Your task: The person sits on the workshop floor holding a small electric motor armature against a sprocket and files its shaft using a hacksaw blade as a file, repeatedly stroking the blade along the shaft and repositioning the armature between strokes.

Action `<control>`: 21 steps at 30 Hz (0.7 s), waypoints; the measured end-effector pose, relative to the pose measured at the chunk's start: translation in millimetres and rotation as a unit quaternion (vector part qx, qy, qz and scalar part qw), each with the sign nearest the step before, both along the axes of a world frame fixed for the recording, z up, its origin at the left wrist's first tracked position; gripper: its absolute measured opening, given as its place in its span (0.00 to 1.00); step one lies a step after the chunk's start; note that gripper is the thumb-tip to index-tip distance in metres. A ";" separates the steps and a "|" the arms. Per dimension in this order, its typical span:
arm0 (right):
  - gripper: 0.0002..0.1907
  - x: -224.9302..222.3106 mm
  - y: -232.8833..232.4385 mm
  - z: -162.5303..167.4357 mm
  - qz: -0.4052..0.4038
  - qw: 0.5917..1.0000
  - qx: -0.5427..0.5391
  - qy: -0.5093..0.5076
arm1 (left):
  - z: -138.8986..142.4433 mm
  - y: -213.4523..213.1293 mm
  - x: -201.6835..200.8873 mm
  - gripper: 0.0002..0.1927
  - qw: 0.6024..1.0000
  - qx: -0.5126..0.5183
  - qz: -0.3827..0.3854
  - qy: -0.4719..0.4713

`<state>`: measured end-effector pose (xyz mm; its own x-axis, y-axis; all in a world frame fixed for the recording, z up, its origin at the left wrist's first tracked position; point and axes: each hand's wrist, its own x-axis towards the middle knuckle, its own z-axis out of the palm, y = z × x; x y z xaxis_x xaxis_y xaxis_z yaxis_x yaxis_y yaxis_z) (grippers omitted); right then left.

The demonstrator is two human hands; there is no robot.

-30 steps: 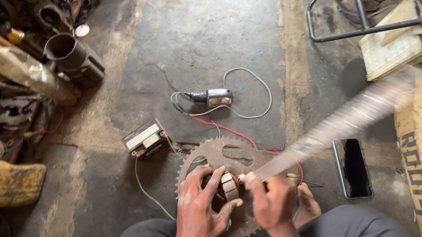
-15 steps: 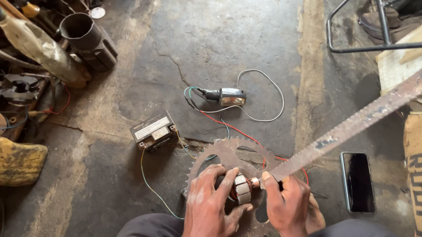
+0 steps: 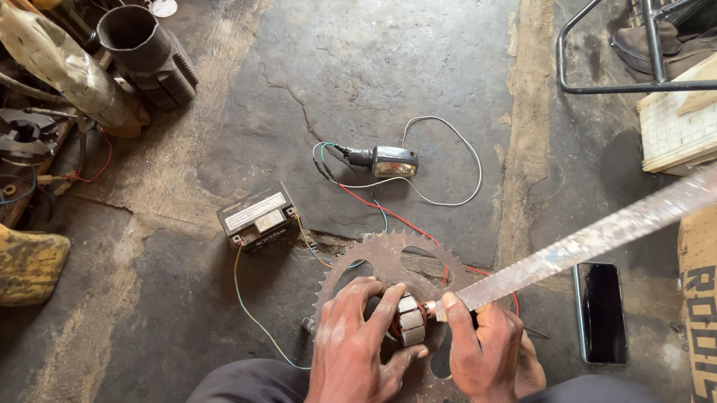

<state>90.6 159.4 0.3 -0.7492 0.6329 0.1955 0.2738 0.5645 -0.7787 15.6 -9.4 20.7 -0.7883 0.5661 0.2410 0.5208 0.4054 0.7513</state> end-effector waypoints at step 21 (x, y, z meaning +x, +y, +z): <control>0.10 -2.2 -3.7 -2.8 -0.010 1.000 0.026 -0.010 | 1.6 -0.7 -1.2 0.40 1.000 0.009 -0.005 -0.001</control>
